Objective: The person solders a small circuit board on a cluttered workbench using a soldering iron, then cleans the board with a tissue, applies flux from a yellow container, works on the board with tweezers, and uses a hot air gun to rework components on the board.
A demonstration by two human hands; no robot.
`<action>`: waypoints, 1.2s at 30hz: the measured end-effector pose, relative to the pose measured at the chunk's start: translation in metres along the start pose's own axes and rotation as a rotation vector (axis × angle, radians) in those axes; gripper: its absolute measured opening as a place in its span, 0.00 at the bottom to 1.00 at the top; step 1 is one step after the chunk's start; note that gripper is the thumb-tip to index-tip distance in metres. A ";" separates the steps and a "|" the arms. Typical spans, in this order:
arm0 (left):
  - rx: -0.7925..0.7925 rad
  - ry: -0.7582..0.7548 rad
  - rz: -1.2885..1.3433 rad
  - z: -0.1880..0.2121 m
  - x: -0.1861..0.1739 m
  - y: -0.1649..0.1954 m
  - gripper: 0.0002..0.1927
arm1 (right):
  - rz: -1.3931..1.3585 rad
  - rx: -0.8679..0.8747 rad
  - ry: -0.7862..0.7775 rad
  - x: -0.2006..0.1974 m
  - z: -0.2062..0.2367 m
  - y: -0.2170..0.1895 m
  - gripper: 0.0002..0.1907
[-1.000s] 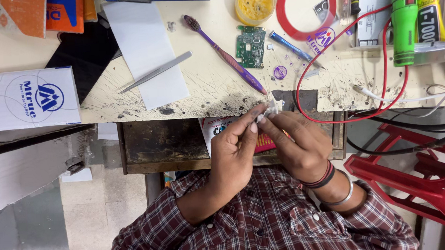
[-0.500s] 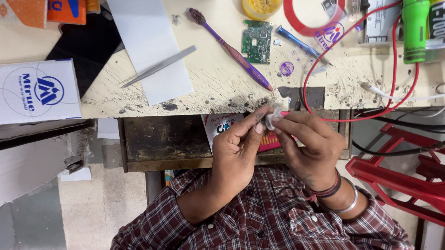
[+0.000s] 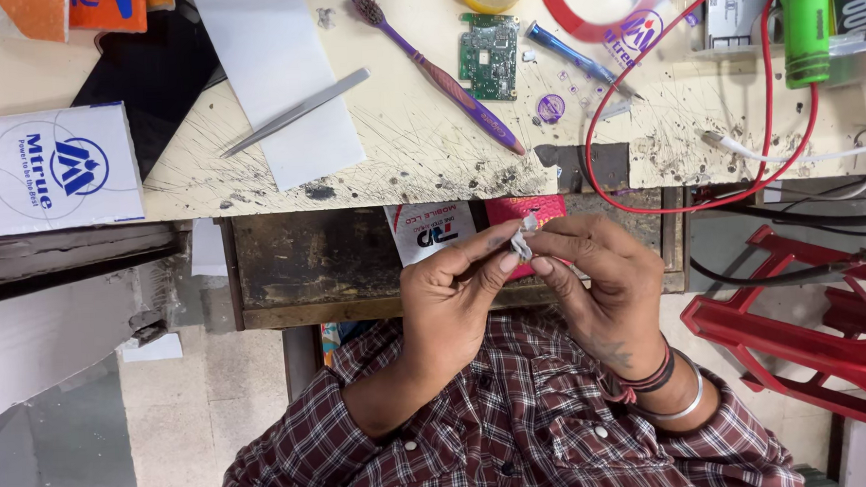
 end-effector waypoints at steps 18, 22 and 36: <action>0.519 -0.001 -0.607 0.013 -0.004 0.047 0.17 | -0.453 0.328 -0.142 0.006 0.010 0.042 0.04; 0.479 0.011 -0.558 0.009 -0.004 0.045 0.15 | -0.237 0.151 -0.080 0.004 0.013 0.030 0.05; 0.719 0.252 -1.186 -0.051 -0.033 0.084 0.09 | 0.377 -0.061 0.336 -0.094 -0.020 0.038 0.06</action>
Point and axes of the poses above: each hand's wrist, its own z-axis away from the middle knuckle, its own x-axis out of the palm, y = z × x, the point moved 8 cm from there along -z, towards the middle knuckle, and after that the axes turned 15 degrees about -z, right-handed, at the moved point
